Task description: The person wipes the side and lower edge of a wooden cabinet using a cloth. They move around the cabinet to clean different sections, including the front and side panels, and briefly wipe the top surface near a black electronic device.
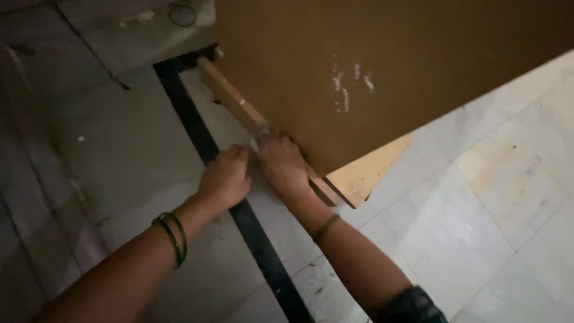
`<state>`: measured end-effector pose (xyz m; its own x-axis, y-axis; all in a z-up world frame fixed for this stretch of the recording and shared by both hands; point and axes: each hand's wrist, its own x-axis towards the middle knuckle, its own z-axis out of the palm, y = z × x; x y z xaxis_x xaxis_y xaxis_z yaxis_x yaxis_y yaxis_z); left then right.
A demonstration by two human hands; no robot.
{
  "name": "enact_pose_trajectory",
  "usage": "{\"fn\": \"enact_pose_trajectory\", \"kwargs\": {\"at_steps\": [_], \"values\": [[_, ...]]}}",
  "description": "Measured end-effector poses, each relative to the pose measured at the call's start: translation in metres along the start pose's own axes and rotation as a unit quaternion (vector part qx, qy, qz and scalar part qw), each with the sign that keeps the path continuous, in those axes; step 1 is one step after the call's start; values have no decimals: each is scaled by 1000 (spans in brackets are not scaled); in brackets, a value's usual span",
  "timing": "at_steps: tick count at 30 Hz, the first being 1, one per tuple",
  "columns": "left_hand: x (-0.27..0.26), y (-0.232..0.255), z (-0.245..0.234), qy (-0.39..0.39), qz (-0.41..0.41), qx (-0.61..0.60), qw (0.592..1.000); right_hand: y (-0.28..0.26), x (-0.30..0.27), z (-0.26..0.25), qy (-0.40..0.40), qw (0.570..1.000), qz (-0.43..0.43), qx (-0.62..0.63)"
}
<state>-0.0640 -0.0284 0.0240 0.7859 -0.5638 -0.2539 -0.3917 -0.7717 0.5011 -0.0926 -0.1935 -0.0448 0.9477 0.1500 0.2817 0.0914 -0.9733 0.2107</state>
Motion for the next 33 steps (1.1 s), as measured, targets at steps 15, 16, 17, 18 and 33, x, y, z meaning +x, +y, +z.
{"fn": "enact_pose_trajectory", "kwargs": {"at_steps": [15, 16, 17, 18, 33], "values": [[-14, 74, 40, -72, 146, 31, 986, 152, -151, -95, -122, 959, 168, 193], [-14, 77, 40, -77, 134, 28, 988, 155, -149, -106, -168, 945, 225, 166], [-12, 78, 39, -85, 125, 35, 988, 156, -150, -118, -169, 909, 291, 245], [-11, 78, 39, -93, 114, 42, 988, 157, -152, -130, -169, 861, 354, 323], [-22, 70, 20, -198, 21, -237, 951, 70, -133, -116, 110, 587, 272, 754]]}}
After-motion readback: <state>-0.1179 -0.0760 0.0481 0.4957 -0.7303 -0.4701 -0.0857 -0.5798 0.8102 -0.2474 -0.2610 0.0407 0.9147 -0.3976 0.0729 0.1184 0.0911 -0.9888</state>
